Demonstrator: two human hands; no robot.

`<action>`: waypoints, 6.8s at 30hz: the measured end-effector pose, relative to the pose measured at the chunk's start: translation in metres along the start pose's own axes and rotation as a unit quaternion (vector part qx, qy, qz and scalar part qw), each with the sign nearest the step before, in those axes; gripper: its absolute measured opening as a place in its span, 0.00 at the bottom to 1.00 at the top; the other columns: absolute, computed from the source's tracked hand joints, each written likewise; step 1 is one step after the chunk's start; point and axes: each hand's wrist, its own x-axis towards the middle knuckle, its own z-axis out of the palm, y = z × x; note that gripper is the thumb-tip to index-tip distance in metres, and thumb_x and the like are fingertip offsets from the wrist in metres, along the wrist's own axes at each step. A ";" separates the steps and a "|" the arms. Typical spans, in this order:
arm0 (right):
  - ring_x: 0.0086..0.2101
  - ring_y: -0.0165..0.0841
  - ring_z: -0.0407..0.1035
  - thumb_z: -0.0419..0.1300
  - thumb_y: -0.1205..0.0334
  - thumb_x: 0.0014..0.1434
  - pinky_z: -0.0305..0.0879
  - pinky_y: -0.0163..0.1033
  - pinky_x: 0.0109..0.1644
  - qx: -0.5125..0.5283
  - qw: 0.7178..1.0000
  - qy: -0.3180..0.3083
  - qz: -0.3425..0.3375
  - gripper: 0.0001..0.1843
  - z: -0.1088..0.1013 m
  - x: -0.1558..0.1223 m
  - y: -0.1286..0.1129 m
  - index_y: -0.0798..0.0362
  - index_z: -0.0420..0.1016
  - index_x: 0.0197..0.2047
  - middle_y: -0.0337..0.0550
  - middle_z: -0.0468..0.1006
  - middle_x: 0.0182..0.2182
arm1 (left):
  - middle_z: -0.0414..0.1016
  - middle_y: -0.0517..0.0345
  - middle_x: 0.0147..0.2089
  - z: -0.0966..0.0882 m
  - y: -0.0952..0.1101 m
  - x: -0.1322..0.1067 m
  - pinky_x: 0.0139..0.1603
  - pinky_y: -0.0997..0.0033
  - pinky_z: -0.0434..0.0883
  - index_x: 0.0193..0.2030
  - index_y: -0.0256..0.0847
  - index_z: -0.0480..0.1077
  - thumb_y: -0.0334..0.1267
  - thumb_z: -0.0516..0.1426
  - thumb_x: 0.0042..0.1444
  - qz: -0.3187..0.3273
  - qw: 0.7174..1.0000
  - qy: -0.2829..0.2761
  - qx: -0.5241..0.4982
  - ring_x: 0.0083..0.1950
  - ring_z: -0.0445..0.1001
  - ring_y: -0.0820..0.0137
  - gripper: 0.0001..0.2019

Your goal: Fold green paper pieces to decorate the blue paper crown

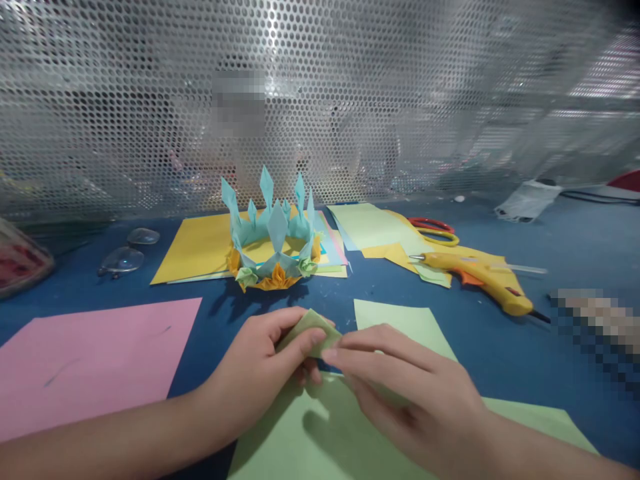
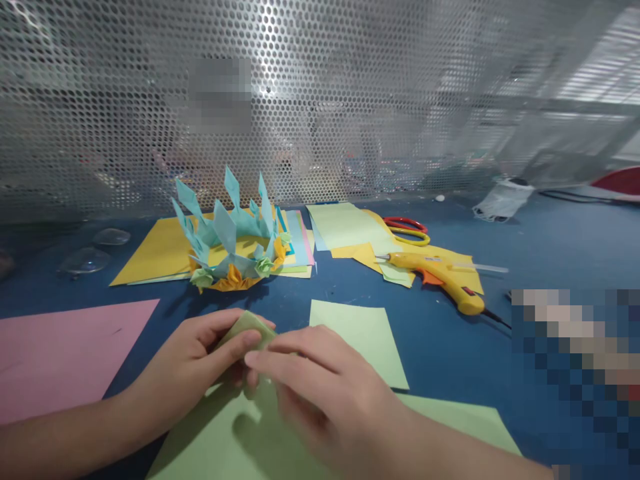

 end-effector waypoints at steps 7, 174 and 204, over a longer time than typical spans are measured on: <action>0.39 0.31 0.76 0.53 0.81 0.59 0.75 0.34 0.45 0.013 0.999 0.016 0.031 0.20 -0.001 0.003 0.004 0.52 0.75 0.48 0.46 0.81 0.38 | 0.70 0.64 0.23 -0.002 0.003 -0.001 0.30 0.74 0.66 0.35 0.38 0.72 0.39 0.55 0.60 0.015 0.998 -0.016 0.053 0.26 0.69 0.73 0.08; 0.31 0.29 0.68 0.64 0.67 0.55 0.66 0.34 0.34 0.195 0.902 0.110 0.368 0.15 0.008 0.006 0.005 0.45 0.69 0.45 0.33 0.71 0.31 | 0.82 0.60 0.30 0.000 0.002 0.000 0.34 0.81 0.71 0.31 0.38 0.76 0.31 0.60 0.52 -0.021 0.999 -0.030 -0.007 0.34 0.78 0.73 0.02; 0.32 0.31 0.69 0.65 0.71 0.54 0.67 0.35 0.34 0.139 0.934 0.142 0.297 0.09 0.003 0.004 0.008 0.46 0.74 0.30 0.35 0.75 0.31 | 0.83 0.59 0.24 -0.003 0.005 0.004 0.28 0.85 0.75 0.30 0.37 0.80 0.37 0.64 0.54 -0.102 0.987 -0.010 -0.121 0.24 0.80 0.77 0.06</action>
